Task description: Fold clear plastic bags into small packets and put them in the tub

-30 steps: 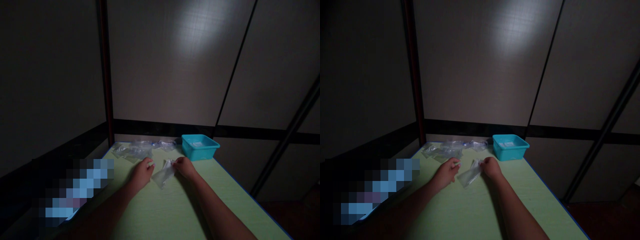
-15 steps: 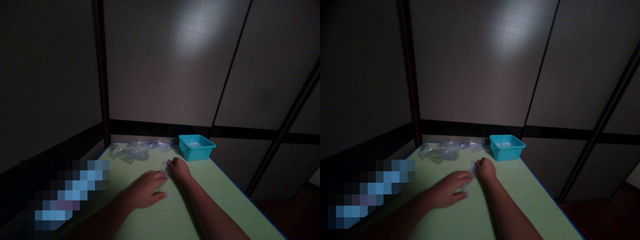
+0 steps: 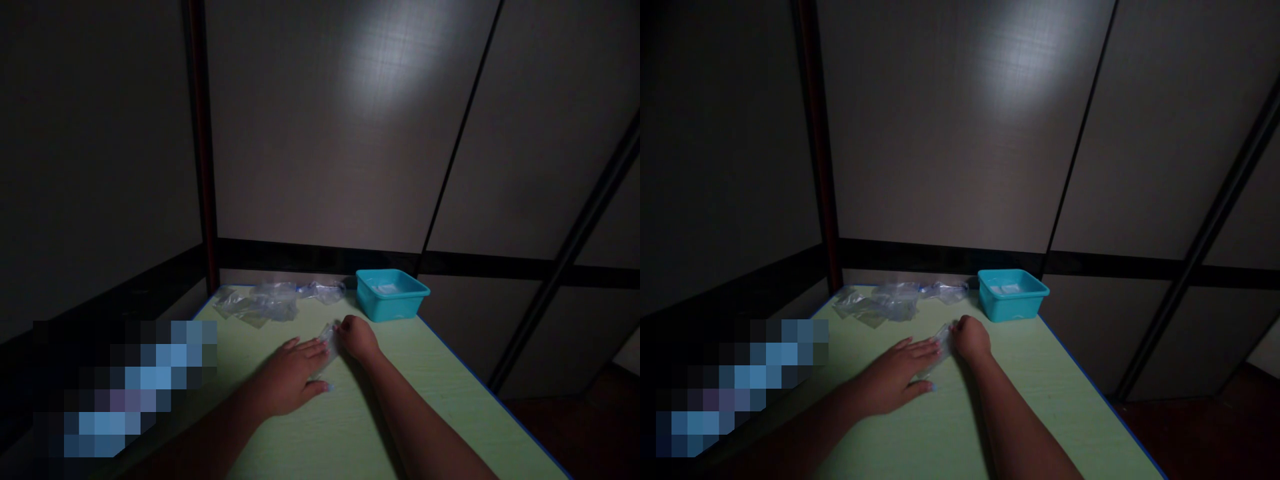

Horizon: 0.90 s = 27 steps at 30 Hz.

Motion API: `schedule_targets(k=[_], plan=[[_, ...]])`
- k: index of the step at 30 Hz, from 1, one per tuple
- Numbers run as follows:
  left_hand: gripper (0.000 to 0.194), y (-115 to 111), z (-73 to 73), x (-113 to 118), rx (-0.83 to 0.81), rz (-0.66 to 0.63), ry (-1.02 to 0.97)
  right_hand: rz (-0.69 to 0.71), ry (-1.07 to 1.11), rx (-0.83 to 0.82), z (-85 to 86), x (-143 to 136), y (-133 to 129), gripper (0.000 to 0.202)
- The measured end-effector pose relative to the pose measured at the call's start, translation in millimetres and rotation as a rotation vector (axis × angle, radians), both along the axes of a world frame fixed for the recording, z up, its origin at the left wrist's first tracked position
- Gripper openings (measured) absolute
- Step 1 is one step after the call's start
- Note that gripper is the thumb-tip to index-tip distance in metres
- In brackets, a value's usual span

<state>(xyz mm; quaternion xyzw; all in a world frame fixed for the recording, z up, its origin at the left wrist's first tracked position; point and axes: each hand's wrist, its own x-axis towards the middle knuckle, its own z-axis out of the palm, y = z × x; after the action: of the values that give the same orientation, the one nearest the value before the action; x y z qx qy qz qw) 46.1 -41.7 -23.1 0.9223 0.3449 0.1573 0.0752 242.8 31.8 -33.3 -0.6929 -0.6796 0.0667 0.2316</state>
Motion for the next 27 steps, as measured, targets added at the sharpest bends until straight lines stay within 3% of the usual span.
schedule_targets(k=[7,18,27], plan=[[0.053,5,-7.4,-1,-0.009,0.0,-0.012,0.03,0.112,0.036,-1.9,4,4,0.017],[0.053,6,-6.4,-2,-0.038,0.011,-0.027,0.313,0.396,0.048,4.0,-3,-3,0.02],[0.05,5,-4.2,-1,-0.059,0.008,-0.035,0.417,0.51,0.083,7.0,-12,-12,0.02]])
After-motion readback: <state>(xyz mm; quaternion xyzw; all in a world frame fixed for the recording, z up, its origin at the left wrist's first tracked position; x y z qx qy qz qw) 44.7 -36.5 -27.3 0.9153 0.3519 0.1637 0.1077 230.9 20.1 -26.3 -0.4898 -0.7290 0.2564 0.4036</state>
